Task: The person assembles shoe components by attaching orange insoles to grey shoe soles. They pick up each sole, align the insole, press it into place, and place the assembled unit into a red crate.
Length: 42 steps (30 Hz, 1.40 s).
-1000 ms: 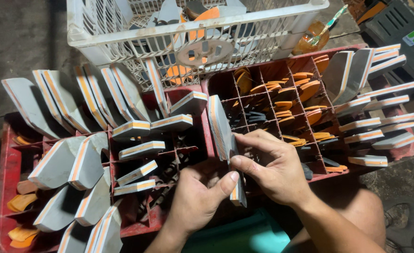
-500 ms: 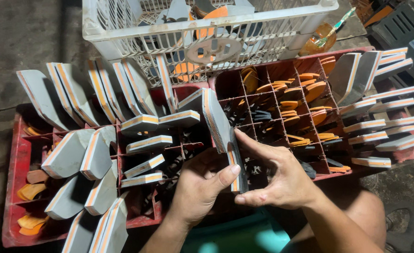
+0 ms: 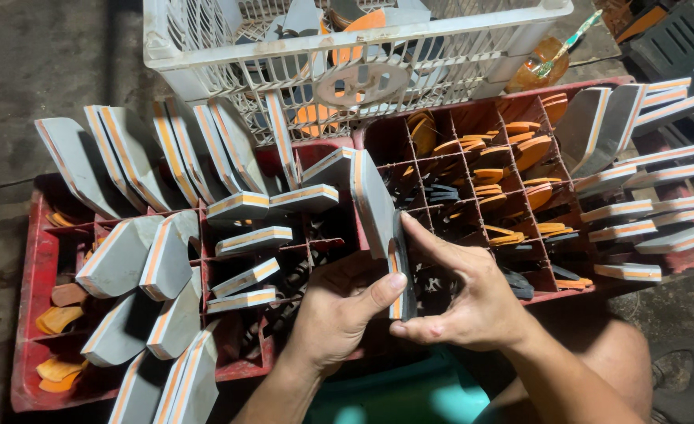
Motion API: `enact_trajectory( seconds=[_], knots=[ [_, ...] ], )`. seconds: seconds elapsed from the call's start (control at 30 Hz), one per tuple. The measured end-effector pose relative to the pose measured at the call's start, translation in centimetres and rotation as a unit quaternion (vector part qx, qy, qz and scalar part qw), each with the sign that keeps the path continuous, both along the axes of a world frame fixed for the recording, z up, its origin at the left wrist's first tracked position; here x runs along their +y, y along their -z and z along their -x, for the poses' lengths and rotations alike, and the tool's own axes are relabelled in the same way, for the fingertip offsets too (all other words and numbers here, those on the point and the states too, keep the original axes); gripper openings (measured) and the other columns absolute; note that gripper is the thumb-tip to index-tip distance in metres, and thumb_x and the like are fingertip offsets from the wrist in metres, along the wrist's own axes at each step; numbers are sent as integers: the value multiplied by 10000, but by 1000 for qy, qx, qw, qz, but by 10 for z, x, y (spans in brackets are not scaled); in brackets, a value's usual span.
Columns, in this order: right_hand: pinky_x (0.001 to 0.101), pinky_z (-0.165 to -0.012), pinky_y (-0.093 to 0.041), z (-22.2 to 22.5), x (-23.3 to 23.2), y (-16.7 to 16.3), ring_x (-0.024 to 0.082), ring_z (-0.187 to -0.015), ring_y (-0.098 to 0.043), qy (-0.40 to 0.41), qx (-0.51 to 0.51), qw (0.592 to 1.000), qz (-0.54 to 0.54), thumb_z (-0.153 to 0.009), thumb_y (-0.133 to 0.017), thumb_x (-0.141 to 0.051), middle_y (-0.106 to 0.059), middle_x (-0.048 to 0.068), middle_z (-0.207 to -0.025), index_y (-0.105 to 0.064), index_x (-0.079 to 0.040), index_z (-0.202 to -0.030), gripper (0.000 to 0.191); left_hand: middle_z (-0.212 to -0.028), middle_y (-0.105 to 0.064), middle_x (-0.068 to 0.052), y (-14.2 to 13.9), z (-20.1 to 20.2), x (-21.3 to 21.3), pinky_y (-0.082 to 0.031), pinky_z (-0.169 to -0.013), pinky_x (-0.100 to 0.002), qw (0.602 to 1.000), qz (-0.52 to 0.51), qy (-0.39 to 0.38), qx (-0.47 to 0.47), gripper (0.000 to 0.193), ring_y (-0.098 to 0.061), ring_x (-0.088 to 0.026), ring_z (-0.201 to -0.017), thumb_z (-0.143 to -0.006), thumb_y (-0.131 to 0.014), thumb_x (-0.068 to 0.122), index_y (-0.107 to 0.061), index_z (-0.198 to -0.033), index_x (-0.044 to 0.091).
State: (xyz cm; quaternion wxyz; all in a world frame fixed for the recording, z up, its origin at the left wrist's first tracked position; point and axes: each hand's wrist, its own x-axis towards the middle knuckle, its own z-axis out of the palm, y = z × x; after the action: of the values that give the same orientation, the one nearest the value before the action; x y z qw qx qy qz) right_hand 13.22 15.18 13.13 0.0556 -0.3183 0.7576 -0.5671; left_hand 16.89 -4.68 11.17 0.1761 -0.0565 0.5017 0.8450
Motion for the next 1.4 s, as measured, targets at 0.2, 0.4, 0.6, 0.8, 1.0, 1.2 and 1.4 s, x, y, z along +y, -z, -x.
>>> enact_trajectory(
  seconds=[0.2, 0.4, 0.6, 0.8, 1.0, 1.2, 1.4],
  knots=[
    [357, -1020, -517, 7, 2, 11, 210, -1124, -663, 35, -233, 959, 158, -743, -830, -91, -713, 124, -1214, -533, 26, -1410, 740, -1077, -720, -92, -1, 7, -6, -599, -839, -299, 998, -53, 34, -30, 450, -703, -148, -938, -857, -773, 137, -623, -1249, -24],
    [348, -941, -550, 22, 15, 30, 168, -1016, -673, 95, -269, 931, 229, -942, -743, -52, -719, 101, -1111, -627, 42, -1237, 331, -1012, -735, -136, 2, 9, 3, -606, -769, -305, 999, 8, 39, 10, 394, -709, -174, -853, -948, -740, 162, -611, -1240, -68],
    [323, -926, -549, 26, 20, 26, 148, -1011, -670, 122, -251, 923, 264, -947, -733, -76, -705, 79, -1102, -578, -11, -1180, 287, -940, -771, -78, 0, 6, 13, -585, -701, -225, 976, 195, -34, 93, 268, -698, -74, -793, -906, -735, 88, -707, -1141, -38],
    [379, -910, -600, 22, 20, 18, 226, -998, -726, 114, -259, 931, 230, -959, -722, -64, -731, 219, -1094, -536, -2, -1155, 278, -887, -739, -103, 9, -1, 6, -532, -603, -230, 982, 171, -2, 75, 212, -637, -98, -696, -948, -702, 62, -688, -1117, -66],
    [449, -931, -586, 20, 23, 15, 320, -1047, -723, -11, -362, 848, 386, -956, -688, -104, -719, 255, -1131, -484, -27, -1292, 401, -1027, -741, -89, 5, 4, 3, -576, -809, -236, 996, 7, 50, 70, 333, -693, -104, -893, -979, -660, 123, -635, -1246, -74],
    [474, -970, -578, 18, 21, 24, 349, -1070, -715, 4, -338, 850, 404, -975, -696, -40, -707, 282, -1119, -484, -43, -1227, 330, -1039, -751, -94, -17, 0, 5, -585, -831, -261, 889, 296, -3, 350, 606, -729, -133, -929, -726, -933, 240, -674, -1202, -31],
    [495, -934, -592, 14, 26, 29, 354, -1029, -725, 4, -337, 850, 404, -962, -694, -14, -711, 275, -1077, -493, -36, -1157, 280, -925, -813, -74, -26, 2, 7, -618, -735, -251, 898, 315, 2, 308, 470, -786, -110, -809, -710, -940, 212, -757, -1090, 2]
  ],
)
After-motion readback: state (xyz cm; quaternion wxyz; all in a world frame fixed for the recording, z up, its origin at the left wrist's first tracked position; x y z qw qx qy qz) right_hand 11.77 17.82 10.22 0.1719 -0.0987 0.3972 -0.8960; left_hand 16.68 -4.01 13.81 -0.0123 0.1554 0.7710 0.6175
